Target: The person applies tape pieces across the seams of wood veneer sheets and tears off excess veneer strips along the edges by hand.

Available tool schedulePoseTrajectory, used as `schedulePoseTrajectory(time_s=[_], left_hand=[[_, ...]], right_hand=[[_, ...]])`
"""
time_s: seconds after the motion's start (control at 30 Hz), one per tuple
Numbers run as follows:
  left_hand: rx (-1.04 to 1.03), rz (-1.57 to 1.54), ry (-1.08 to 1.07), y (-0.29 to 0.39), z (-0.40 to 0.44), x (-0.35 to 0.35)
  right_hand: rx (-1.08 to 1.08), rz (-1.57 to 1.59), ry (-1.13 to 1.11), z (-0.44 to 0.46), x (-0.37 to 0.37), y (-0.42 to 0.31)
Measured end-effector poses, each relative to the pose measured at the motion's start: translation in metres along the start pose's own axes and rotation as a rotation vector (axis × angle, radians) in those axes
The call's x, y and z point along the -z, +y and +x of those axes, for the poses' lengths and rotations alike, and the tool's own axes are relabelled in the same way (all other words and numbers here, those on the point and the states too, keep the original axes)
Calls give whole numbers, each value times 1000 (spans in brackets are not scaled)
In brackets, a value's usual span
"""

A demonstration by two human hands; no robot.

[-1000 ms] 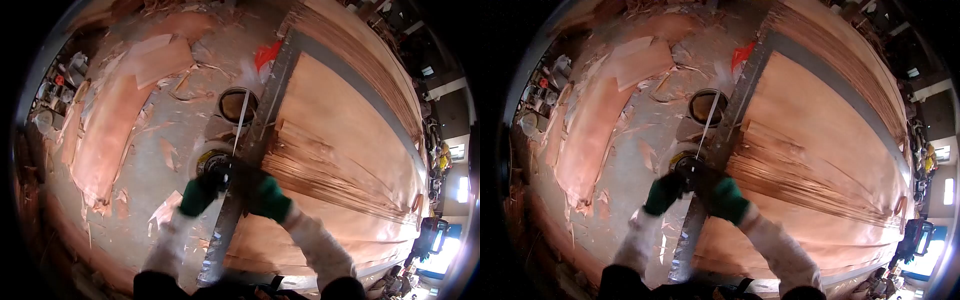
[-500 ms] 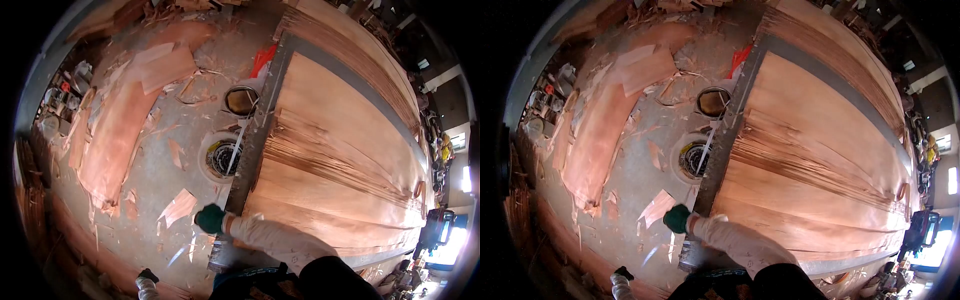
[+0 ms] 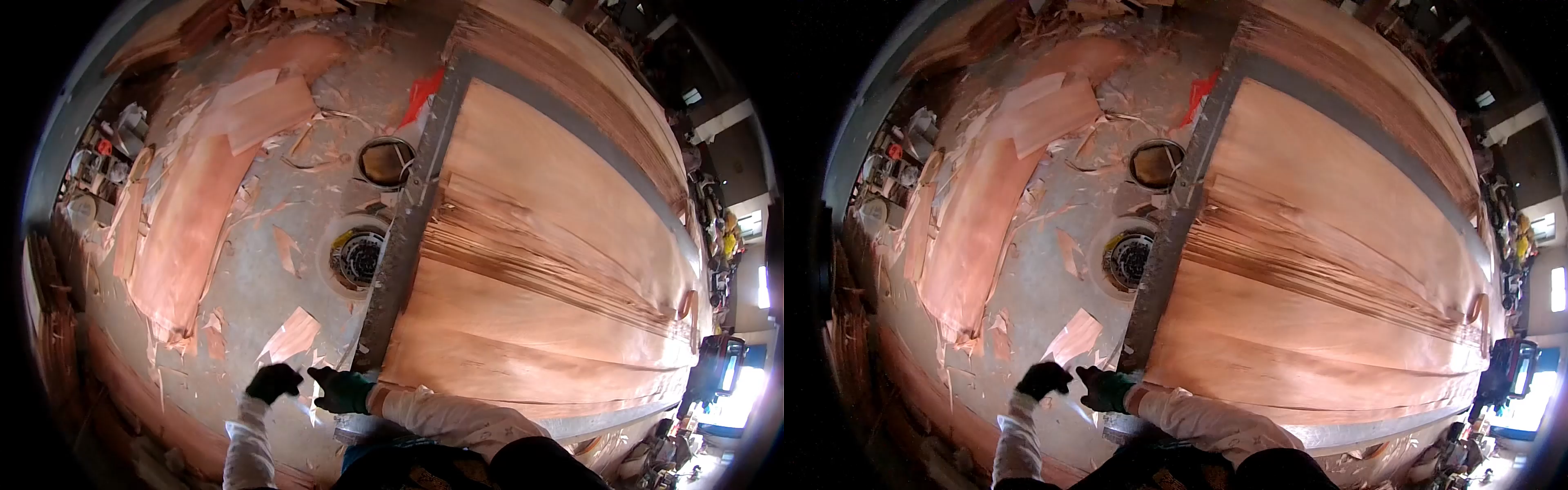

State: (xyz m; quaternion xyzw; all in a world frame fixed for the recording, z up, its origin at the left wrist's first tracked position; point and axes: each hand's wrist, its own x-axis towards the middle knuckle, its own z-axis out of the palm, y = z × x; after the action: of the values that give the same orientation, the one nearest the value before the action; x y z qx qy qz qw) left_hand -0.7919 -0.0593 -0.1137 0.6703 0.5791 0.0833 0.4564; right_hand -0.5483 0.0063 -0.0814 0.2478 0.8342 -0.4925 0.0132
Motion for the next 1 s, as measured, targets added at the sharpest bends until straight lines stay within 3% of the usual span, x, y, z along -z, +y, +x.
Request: schedulePoseTrajectory(time_s=[0.03, 0.07, 0.1, 0.17, 0.23, 0.27, 0.3, 0.33, 0.4, 0.43, 0.47, 0.5, 0.57, 0.6, 0.63, 0.67, 0.7, 0.73, 0.77, 0.83, 0.87, 0.9, 0.97, 1.0], left_hand=[[-69, 114, 56, -16, 14, 8], [85, 56, 74, 4, 32, 32], [242, -4, 93, 36, 53, 58], [233, -422, 258, 66, 92, 81], [32, -634, 213, 103, 129, 109], [35, -734, 145, 119, 148, 122], [37, -836, 76, 133, 165, 133], [-24, -851, 49, 145, 178, 141], [-157, -784, 49, 144, 208, 148], [-226, -698, 75, 138, 223, 147], [-232, -888, 42, 144, 232, 150], [-249, -868, 35, 148, 242, 153], [-281, -823, 18, 155, 261, 160], [-324, -576, 49, 165, 267, 170], [-319, -661, 20, 167, 276, 171], [-313, -747, -9, 167, 285, 172], [-307, -832, -38, 164, 294, 175], [-419, -710, 19, 154, 307, 174], [-311, -647, -13, 139, 319, 179], [-96, -522, -76, 127, 333, 198], [13, -778, -21, 110, 336, 209], [-30, -736, 59, 82, 345, 218], [53, 490, 594, 105, 350, 232], [-98, 688, 799, 109, 365, 224]], right_hand=[[96, -65, 48, 2, -10, 8], [47, -52, -172, -5, 31, -15], [91, -76, -214, -8, 42, -22], [179, -121, -311, -15, 53, -30], [312, 30, -258, -26, 73, -33], [376, 125, -214, -32, 88, -32], [156, 275, -366, -34, 131, -44], [109, 280, -346, -35, 171, -45], [84, 188, 174, -35, 226, -15], [78, -64, 371, -31, 259, -2], [22, -311, 569, -27, 293, 12], [82, -211, 683, -13, 318, 33], [153, -272, 674, 6, 348, 52], [181, -290, 656, 16, 358, 57], [210, -307, 637, 28, 367, 62], [7, -253, 467, 45, 372, 74], [3, -217, 448, 58, 374, 90], [-1, -181, 430, 71, 373, 109], [-3, -147, 412, 86, 373, 130], [-182, -481, 403, 114, 390, 137], [-270, -505, 424, 121, 406, 135], [-357, -527, 446, 130, 418, 132], [-429, -600, 567, 153, 421, 158], [-469, -633, 626, 164, 421, 174]])
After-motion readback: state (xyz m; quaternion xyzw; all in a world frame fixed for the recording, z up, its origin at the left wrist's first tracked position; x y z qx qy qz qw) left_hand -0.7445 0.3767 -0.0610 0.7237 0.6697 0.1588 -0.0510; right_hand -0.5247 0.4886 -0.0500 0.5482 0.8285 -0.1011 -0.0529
